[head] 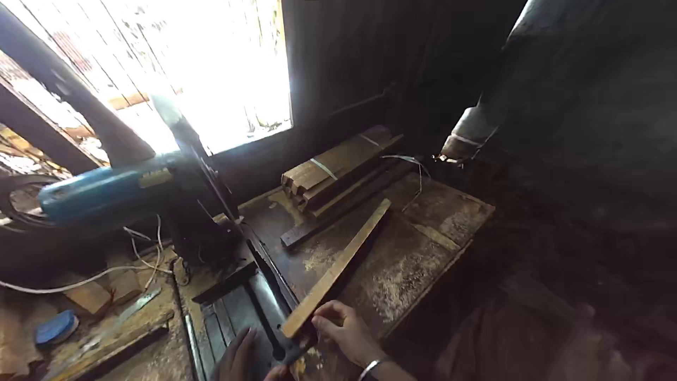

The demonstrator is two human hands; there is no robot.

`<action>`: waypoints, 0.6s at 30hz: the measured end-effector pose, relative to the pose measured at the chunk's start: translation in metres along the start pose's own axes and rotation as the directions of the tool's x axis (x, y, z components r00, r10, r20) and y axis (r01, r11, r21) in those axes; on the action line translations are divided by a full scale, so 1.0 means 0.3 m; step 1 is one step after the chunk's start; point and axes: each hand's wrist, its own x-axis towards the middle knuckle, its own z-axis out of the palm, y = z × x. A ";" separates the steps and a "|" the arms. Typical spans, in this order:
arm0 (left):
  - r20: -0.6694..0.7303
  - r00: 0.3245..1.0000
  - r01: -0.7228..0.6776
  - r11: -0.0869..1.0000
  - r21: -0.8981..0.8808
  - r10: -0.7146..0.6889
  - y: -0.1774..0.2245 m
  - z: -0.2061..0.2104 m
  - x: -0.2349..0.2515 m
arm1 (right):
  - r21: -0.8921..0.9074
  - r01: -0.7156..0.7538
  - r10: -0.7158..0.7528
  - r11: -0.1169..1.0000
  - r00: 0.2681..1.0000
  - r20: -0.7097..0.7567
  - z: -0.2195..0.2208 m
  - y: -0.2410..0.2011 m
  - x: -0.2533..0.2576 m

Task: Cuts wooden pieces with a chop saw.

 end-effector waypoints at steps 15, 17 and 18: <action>-0.186 0.935 0.276 0.949 -0.153 -0.302 -0.114 0.131 0.116 | -0.121 0.314 -0.234 0.942 0.870 0.434 0.069 0.123 -0.115; -0.178 0.958 0.209 0.972 -0.109 -0.226 -0.113 0.138 0.103 | -0.075 0.328 -0.272 0.942 0.874 0.403 0.115 0.131 -0.101; -0.158 0.970 0.169 0.980 -0.101 -0.183 -0.119 0.134 0.099 | -0.081 0.339 -0.278 0.937 0.867 0.413 0.130 0.126 -0.094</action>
